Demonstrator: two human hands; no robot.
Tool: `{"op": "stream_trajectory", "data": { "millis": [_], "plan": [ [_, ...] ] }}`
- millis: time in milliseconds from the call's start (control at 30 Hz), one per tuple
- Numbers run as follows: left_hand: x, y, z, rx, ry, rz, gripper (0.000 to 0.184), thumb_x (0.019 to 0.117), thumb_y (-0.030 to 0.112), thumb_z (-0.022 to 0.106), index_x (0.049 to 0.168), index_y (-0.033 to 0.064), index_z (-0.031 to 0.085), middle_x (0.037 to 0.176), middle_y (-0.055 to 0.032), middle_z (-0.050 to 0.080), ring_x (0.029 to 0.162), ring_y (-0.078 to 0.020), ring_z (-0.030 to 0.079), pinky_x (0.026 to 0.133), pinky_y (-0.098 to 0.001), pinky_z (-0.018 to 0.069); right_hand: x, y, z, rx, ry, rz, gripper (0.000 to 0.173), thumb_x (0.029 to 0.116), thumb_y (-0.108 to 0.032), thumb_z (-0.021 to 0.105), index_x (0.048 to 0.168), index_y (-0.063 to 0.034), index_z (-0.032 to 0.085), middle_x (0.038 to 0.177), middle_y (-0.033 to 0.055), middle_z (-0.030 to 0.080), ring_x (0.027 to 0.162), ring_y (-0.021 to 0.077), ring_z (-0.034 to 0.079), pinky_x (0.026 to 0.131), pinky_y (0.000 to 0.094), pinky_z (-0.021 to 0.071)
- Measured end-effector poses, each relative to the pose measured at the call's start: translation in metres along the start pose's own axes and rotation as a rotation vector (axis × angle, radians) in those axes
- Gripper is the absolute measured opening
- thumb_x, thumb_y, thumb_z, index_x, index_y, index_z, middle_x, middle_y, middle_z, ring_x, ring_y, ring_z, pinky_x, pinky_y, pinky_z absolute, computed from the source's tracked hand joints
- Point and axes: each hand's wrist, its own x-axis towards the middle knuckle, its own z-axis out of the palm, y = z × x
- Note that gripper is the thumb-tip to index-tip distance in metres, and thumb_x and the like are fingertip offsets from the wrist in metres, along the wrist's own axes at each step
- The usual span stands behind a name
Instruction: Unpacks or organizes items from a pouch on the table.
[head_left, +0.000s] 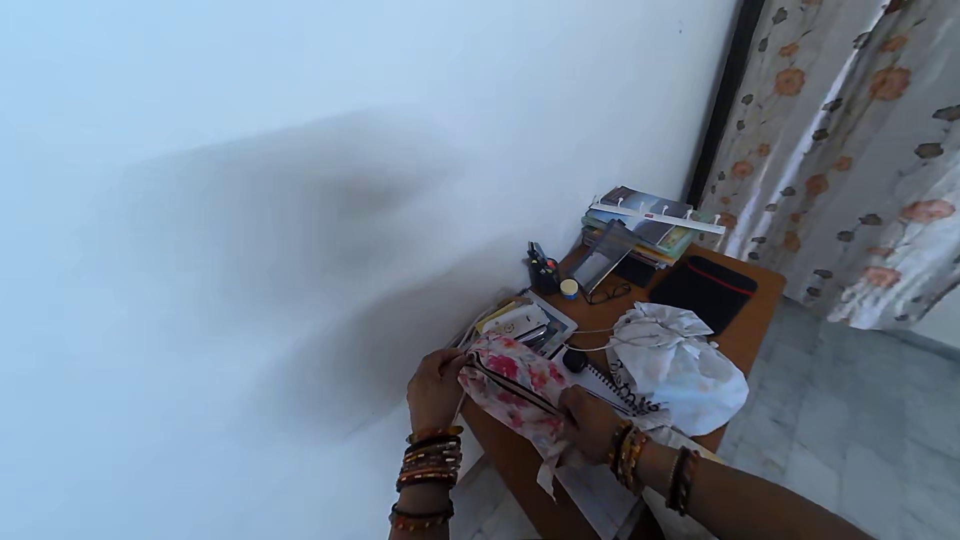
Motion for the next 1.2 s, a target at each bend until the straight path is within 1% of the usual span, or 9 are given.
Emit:
{"op": "stream_trajectory", "data": {
  "millis": [433, 500, 567, 633, 733, 833, 967, 1067, 1200],
  "plan": [
    [0.046, -0.055, 0.03, -0.359, -0.153, -0.447, 0.018, 0.1023, 0.008, 0.063, 0.112, -0.0065, 0.064, 0.097, -0.0157, 0.065, 0.08, -0.0164, 0.061, 0.076, -0.0321, 0.0526, -0.002, -0.001, 0.003, -0.008, -0.009, -0.009, 0.028, 0.1006, -0.011, 0.055, 0.125, 0.0015, 0.06, 0.132, 0.0238, 0.056, 0.111, 0.039, 0.064, 0.092, 0.0551, 0.0535],
    [0.044, -0.062, 0.028, -0.35, -0.168, -0.378, 0.02, 0.102, 0.009, 0.064, 0.114, -0.0064, 0.064, 0.1, -0.0164, 0.066, 0.082, -0.0174, 0.063, 0.078, -0.033, 0.0539, -0.002, 0.001, 0.003, -0.009, -0.016, -0.005, 0.029, 0.1008, -0.011, 0.055, 0.126, 0.0018, 0.059, 0.132, 0.0244, 0.056, 0.111, 0.0391, 0.064, 0.093, 0.055, 0.0533],
    [0.032, -0.062, 0.022, -0.307, -0.18, -0.177, 0.031, 0.1018, 0.007, 0.062, 0.13, -0.0059, 0.058, 0.123, -0.0217, 0.064, 0.101, -0.0245, 0.066, 0.088, -0.0391, 0.0548, -0.005, 0.003, 0.003, 0.005, -0.004, -0.009, 0.029, 0.1006, -0.011, 0.056, 0.127, 0.0022, 0.059, 0.131, 0.0247, 0.057, 0.112, 0.0391, 0.064, 0.093, 0.0545, 0.0531],
    [0.014, -0.061, 0.014, -0.241, -0.234, 0.108, 0.049, 0.0994, 0.003, 0.056, 0.147, -0.0026, 0.046, 0.153, -0.0253, 0.045, 0.131, -0.0343, 0.055, 0.102, -0.0459, 0.0505, -0.006, 0.005, 0.002, 0.017, 0.003, -0.017, 0.03, 0.1012, -0.013, 0.056, 0.127, 0.0017, 0.059, 0.131, 0.0244, 0.057, 0.113, 0.0383, 0.064, 0.094, 0.0538, 0.053],
    [0.003, -0.056, 0.009, 0.002, -0.393, 0.426, 0.058, 0.0903, 0.001, 0.056, 0.148, 0.0035, 0.053, 0.162, -0.0225, 0.036, 0.145, -0.0378, 0.042, 0.114, -0.0499, 0.042, -0.004, 0.004, 0.001, 0.022, 0.012, -0.025, 0.03, 0.101, -0.012, 0.056, 0.128, 0.0021, 0.06, 0.131, 0.0249, 0.057, 0.113, 0.0389, 0.064, 0.095, 0.0549, 0.0527],
    [0.009, -0.044, 0.007, 0.193, -0.543, 0.453, 0.053, 0.0895, 0.006, 0.07, 0.141, 0.0026, 0.059, 0.152, -0.0203, 0.051, 0.14, -0.0372, 0.049, 0.115, -0.0537, 0.0405, -0.002, -0.002, -0.003, 0.007, -0.006, -0.024, 0.031, 0.1021, -0.011, 0.055, 0.129, 0.0023, 0.059, 0.134, 0.0249, 0.057, 0.117, 0.039, 0.063, 0.098, 0.0548, 0.0516],
    [0.012, -0.043, 0.012, 0.228, -0.363, 0.514, 0.018, 0.0929, 0.003, 0.072, 0.11, -0.0021, 0.075, 0.11, -0.0201, 0.074, 0.106, -0.0384, 0.07, 0.098, -0.0601, 0.0506, -0.017, -0.012, -0.026, 0.119, 0.043, -0.041, 0.036, 0.1073, -0.015, 0.05, 0.135, 0.0064, 0.057, 0.135, 0.0268, 0.059, 0.126, 0.037, 0.059, 0.109, 0.049, 0.045],
    [0.007, -0.056, 0.023, 0.103, -0.242, 0.495, 0.017, 0.0928, 0.004, 0.071, 0.106, -0.0045, 0.074, 0.105, -0.022, 0.073, 0.1, -0.0394, 0.07, 0.092, -0.0605, 0.0525, -0.054, -0.002, -0.053, 0.253, 0.105, -0.094, 0.032, 0.1069, -0.015, 0.052, 0.128, 0.0076, 0.06, 0.121, 0.0245, 0.065, 0.107, 0.031, 0.065, 0.097, 0.0444, 0.0504],
    [-0.004, -0.053, 0.036, -0.031, -0.127, 0.441, 0.022, 0.0942, 0.008, 0.068, 0.108, -0.0083, 0.071, 0.101, -0.0236, 0.071, 0.092, -0.0339, 0.069, 0.087, -0.0533, 0.0541, -0.131, 0.039, -0.076, 0.468, 0.212, -0.116, 0.022, 0.1043, -0.013, 0.054, 0.114, 0.003, 0.065, 0.1, 0.009, 0.067, 0.083, 0.0097, 0.063, 0.078, 0.0283, 0.0532]
  ]
}}
